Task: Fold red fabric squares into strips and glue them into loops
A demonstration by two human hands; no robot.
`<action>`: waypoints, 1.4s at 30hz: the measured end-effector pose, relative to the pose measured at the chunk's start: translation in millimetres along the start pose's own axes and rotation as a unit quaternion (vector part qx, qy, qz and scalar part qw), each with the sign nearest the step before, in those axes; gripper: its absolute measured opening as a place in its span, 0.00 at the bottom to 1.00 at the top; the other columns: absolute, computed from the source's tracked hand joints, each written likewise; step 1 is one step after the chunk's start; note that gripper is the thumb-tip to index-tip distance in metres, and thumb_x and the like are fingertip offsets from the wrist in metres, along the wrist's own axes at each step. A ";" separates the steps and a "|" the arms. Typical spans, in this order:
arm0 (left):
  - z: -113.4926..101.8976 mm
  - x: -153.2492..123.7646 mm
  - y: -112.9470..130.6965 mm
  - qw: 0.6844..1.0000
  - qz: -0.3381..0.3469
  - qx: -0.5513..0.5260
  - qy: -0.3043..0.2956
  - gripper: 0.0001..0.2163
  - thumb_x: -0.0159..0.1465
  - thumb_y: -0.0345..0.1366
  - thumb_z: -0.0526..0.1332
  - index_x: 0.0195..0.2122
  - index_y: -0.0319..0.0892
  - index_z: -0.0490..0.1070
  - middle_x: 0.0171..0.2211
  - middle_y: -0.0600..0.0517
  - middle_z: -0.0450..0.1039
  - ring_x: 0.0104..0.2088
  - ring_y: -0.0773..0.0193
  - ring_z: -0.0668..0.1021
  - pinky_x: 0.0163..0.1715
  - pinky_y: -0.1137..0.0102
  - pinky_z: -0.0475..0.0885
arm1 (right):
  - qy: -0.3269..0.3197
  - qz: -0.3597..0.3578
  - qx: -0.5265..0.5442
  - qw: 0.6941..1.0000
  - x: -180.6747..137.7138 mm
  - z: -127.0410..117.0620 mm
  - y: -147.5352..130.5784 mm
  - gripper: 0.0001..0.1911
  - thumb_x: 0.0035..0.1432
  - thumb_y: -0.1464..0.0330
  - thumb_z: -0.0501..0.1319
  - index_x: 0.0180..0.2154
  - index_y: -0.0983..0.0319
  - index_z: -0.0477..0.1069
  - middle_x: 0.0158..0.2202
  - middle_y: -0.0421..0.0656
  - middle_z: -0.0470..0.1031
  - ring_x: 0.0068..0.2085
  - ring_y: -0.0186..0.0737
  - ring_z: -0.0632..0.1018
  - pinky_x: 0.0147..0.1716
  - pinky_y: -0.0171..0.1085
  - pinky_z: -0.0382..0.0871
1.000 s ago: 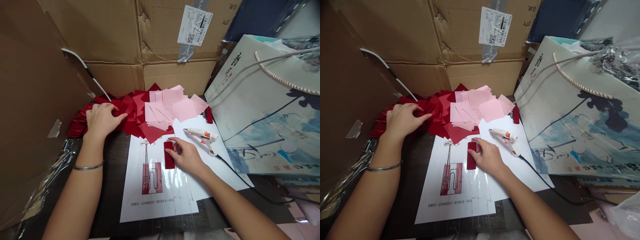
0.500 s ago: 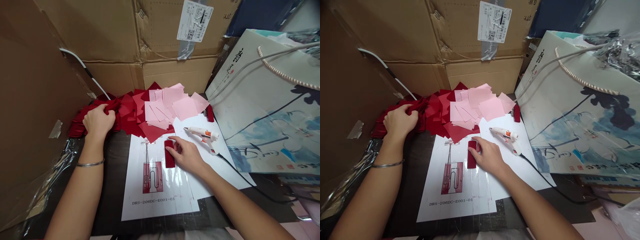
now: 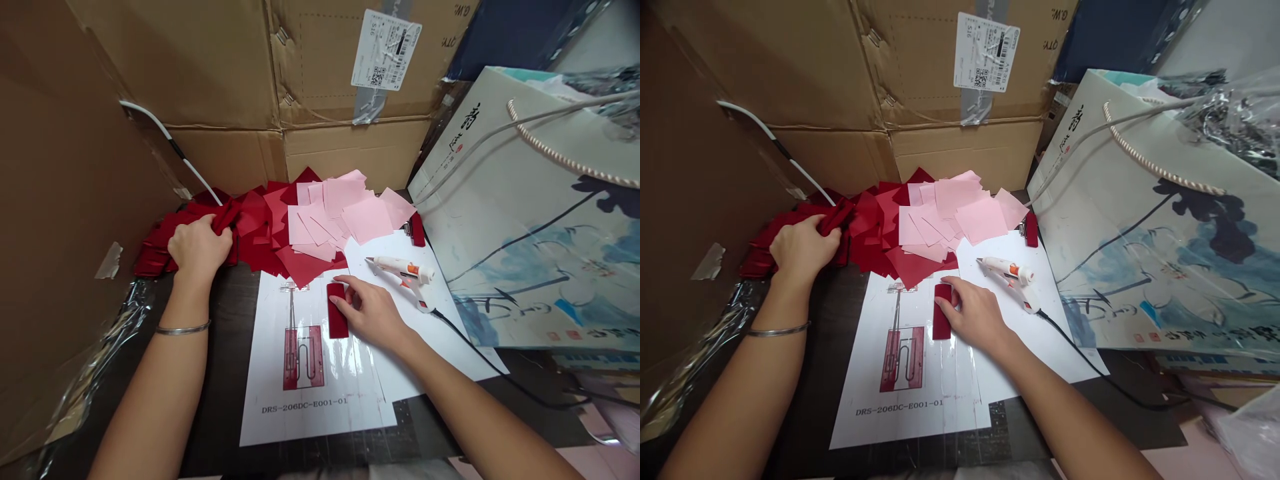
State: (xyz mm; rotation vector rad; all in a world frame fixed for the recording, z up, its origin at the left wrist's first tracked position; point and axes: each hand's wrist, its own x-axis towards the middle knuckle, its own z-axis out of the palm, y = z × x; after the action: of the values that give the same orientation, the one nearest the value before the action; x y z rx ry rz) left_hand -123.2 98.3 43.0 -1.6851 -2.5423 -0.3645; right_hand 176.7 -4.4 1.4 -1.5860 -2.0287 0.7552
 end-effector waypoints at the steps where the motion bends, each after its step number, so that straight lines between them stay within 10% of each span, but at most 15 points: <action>1: -0.4 1.8 -2.0 1.000 -0.013 -0.007 -0.003 0.25 0.62 0.51 0.53 0.57 0.46 0.71 0.46 0.37 0.76 0.51 0.35 0.74 0.46 0.46 0.70 | 0.000 0.001 0.000 1.000 0.1 -0.1 0.0 0.16 0.61 0.62 0.58 0.50 0.59 0.72 0.29 0.39 0.76 0.30 0.37 0.73 0.32 0.39 0.63; 31: -17.0 -0.4 -6.9 0.980 0.090 -0.065 0.164 0.24 0.64 0.34 0.52 0.62 0.45 0.64 0.59 0.49 0.70 0.56 0.47 0.71 0.55 0.56 0.66 | -0.011 -0.004 -0.003 1.000 -0.4 -3.0 -1.4 0.16 0.62 0.62 0.57 0.50 0.60 0.72 0.31 0.41 0.77 0.31 0.39 0.74 0.32 0.40 0.62; 42: -10.7 27.1 -16.3 0.996 0.090 0.016 -0.008 0.26 0.60 0.36 0.56 0.61 0.43 0.65 0.58 0.41 0.69 0.55 0.38 0.72 0.52 0.45 0.65 | -0.013 -0.006 -0.002 1.000 -0.2 -3.5 -2.4 0.16 0.62 0.63 0.57 0.50 0.60 0.71 0.31 0.40 0.77 0.31 0.39 0.74 0.32 0.39 0.62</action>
State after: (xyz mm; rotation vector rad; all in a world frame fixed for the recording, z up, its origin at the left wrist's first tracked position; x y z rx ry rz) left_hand -149.7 114.1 55.8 -1.8938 -2.3692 -0.2973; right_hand 177.3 -4.5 5.7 -1.5738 -2.0583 0.7717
